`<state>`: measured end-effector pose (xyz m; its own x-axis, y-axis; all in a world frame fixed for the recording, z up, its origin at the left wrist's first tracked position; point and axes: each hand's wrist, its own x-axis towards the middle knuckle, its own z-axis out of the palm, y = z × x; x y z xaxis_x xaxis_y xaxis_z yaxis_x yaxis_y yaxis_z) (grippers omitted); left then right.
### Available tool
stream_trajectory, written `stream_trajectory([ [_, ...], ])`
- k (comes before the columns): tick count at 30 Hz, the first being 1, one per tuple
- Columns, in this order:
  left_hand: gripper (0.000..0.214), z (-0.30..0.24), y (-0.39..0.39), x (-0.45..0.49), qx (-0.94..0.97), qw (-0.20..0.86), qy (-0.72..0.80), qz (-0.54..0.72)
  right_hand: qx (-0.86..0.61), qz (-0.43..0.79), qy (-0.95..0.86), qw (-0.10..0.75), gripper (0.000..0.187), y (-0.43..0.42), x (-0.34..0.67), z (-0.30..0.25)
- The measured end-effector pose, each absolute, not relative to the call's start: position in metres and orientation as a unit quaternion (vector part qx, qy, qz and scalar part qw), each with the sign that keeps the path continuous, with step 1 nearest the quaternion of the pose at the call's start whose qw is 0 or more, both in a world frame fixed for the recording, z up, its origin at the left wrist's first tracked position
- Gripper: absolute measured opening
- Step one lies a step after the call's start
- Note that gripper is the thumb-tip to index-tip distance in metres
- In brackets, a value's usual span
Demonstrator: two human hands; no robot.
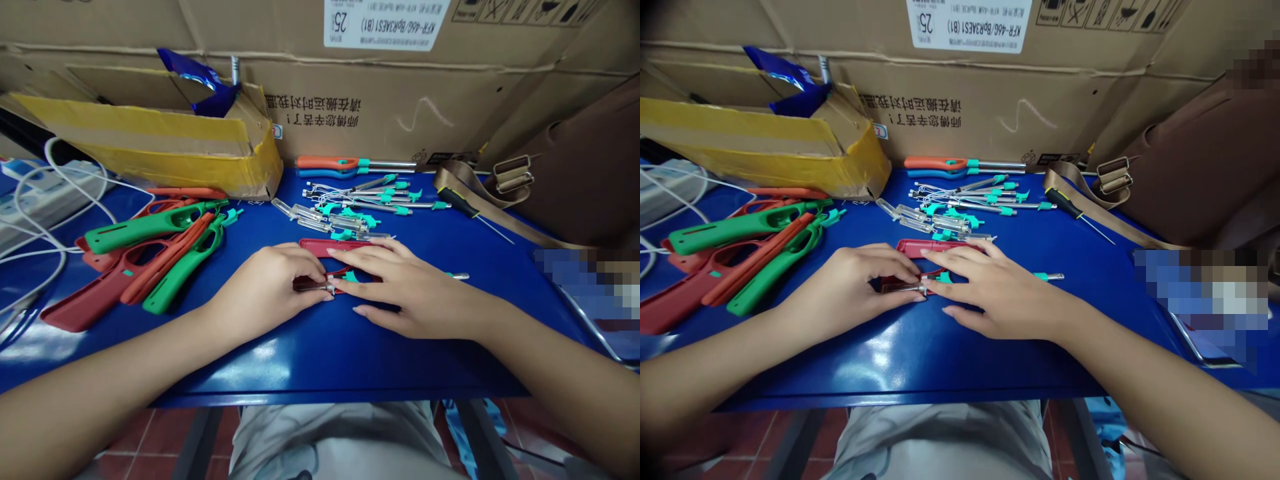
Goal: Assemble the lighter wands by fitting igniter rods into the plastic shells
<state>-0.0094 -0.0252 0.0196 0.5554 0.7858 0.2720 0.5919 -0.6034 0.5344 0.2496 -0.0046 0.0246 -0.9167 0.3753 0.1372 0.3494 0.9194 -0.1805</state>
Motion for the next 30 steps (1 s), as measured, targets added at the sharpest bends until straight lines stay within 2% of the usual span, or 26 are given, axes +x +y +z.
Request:
stream_trajectory([
  [8,0.007,0.021,-0.026,-0.008,0.857,0.201,0.407,0.244,-0.215,0.147,-0.962,0.074,0.041,-0.006,0.25,0.021],
  [16,0.006,0.022,-0.027,-0.007,0.864,0.19,0.398,0.244,-0.214,0.13,-0.967,0.055,0.041,-0.01,0.249,0.025],
  [18,0.006,0.022,-0.027,-0.007,0.866,0.187,0.396,0.241,-0.222,0.116,-0.966,0.071,0.044,-0.009,0.251,0.025],
  [21,0.007,0.021,-0.027,-0.008,0.868,0.186,0.396,0.235,-0.256,0.105,-0.95,0.144,0.047,-0.003,0.254,0.026],
  [24,0.011,0.022,-0.028,-0.01,0.87,0.178,0.4,0.227,-0.274,0.113,-0.935,0.193,0.033,0.003,0.257,0.029],
  [27,0.022,0.023,-0.028,-0.011,0.87,0.148,0.416,0.218,-0.266,0.143,-0.936,0.183,0.012,0.008,0.259,0.031],
  [30,0.026,0.024,-0.029,-0.011,0.888,0.129,0.389,0.208,-0.249,0.182,-0.938,0.16,0.005,0.009,0.261,0.031],
])
